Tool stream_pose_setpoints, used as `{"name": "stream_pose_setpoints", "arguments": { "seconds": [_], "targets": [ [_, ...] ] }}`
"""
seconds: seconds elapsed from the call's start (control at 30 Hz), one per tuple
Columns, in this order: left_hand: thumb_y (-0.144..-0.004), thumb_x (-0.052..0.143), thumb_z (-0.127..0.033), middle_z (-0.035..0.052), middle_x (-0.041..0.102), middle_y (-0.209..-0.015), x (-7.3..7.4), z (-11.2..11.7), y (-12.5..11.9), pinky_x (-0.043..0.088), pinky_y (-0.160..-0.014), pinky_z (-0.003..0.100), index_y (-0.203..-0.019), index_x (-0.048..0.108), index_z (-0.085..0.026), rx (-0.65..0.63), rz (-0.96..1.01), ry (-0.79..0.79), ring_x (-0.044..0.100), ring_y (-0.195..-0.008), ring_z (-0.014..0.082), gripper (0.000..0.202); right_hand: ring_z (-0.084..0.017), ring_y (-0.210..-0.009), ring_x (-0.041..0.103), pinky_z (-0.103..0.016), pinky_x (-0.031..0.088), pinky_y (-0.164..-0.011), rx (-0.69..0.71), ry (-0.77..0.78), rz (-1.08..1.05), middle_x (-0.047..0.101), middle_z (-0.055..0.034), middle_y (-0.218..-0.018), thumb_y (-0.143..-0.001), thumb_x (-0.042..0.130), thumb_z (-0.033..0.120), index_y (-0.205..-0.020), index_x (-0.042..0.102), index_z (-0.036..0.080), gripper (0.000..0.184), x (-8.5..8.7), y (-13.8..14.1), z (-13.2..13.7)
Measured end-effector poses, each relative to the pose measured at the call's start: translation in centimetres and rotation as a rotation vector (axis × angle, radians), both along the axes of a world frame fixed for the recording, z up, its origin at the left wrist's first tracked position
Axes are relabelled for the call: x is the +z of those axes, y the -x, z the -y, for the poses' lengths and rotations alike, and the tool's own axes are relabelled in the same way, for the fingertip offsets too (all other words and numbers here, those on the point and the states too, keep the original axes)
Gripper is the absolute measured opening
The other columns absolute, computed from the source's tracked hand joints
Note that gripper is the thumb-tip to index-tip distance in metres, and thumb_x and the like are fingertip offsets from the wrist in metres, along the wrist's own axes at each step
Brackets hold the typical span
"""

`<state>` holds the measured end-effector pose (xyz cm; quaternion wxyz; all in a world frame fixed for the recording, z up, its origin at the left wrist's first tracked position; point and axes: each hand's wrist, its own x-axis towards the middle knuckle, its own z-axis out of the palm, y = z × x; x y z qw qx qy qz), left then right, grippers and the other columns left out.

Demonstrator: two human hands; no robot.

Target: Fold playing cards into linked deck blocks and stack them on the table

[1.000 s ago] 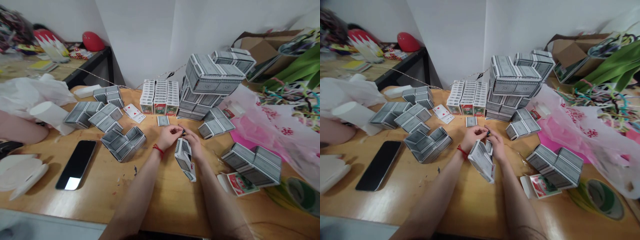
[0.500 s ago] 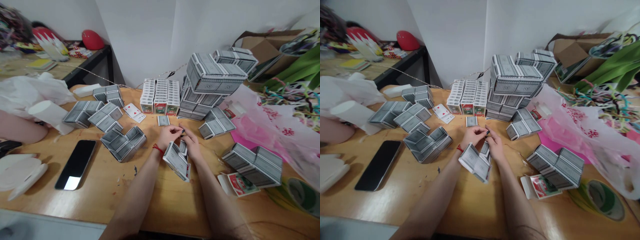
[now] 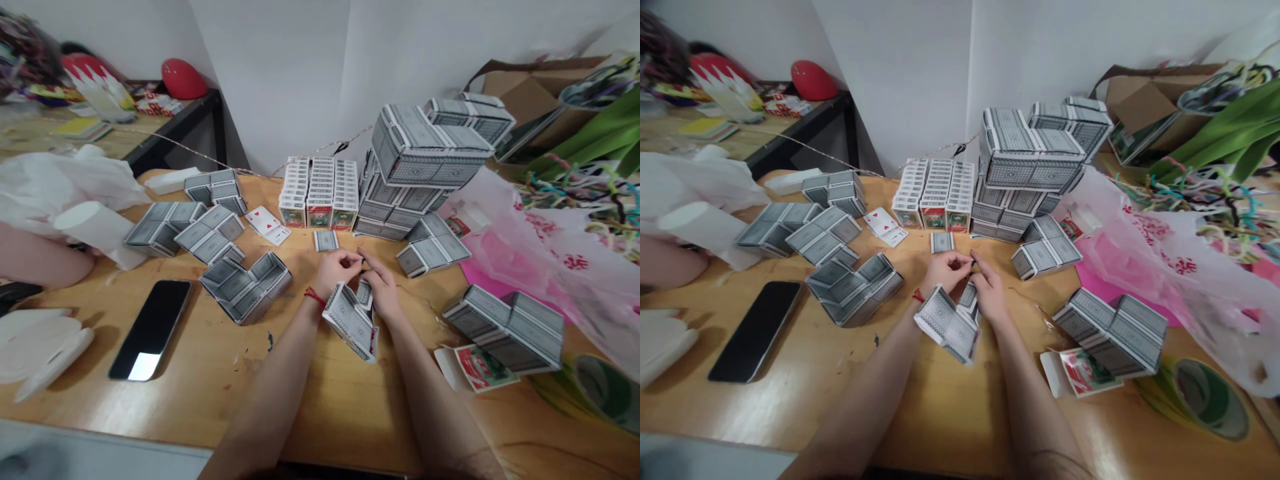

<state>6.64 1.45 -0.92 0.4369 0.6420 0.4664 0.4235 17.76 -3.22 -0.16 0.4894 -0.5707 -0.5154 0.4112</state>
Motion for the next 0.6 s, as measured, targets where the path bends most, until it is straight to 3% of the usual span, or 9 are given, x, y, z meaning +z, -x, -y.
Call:
{"name": "stream_pose_setpoints", "arguments": {
  "seconds": [0.17, 0.4, 0.6],
  "targets": [
    [-0.069, 0.059, -0.024, 0.0052, 0.067, -0.073, 0.0, -0.2, 0.32, 0.045, -0.059, 0.021, -0.078, 0.068, -0.013, -0.07, -0.024, -0.044, 0.057, -0.064, 0.0105, 0.017, -0.02, -0.087, 0.056, -0.032, 0.044, -0.075, -0.015, 0.013, 0.001, 0.066, -0.0036, -0.091, -0.067, 0.041, 0.02, -0.117, 0.054, 0.016, 0.052, 0.07, 0.01, -0.02],
    [-0.07, 0.059, -0.025, 0.0062, 0.067, -0.077, -0.31, -0.33, 0.31, 0.047, -0.064, 0.023, -0.081, 0.068, -0.013, -0.086, 0.018, -0.011, 0.059, -0.069, 0.0121, 0.018, -0.021, -0.107, 0.049, -0.037, 0.035, -0.093, -0.018, 0.001, 0.044, 0.057, -0.0053, -0.116, -0.068, 0.041, 0.022, -0.119, 0.051, 0.017, 0.052, -0.37, 0.05, -0.08],
    [-0.068, 0.059, -0.025, 0.0054, 0.067, -0.073, -0.24, -0.23, 0.24, 0.046, -0.06, 0.022, -0.078, 0.067, -0.013, -0.064, 0.008, 0.01, 0.058, -0.063, 0.011, 0.018, -0.021, -0.11, 0.047, -0.036, 0.035, -0.094, -0.006, 0.009, 0.061, 0.058, -0.0066, -0.113, -0.069, 0.041, 0.022, -0.122, 0.048, 0.016, 0.054, -0.73, 0.07, -0.14]
  ]
}}
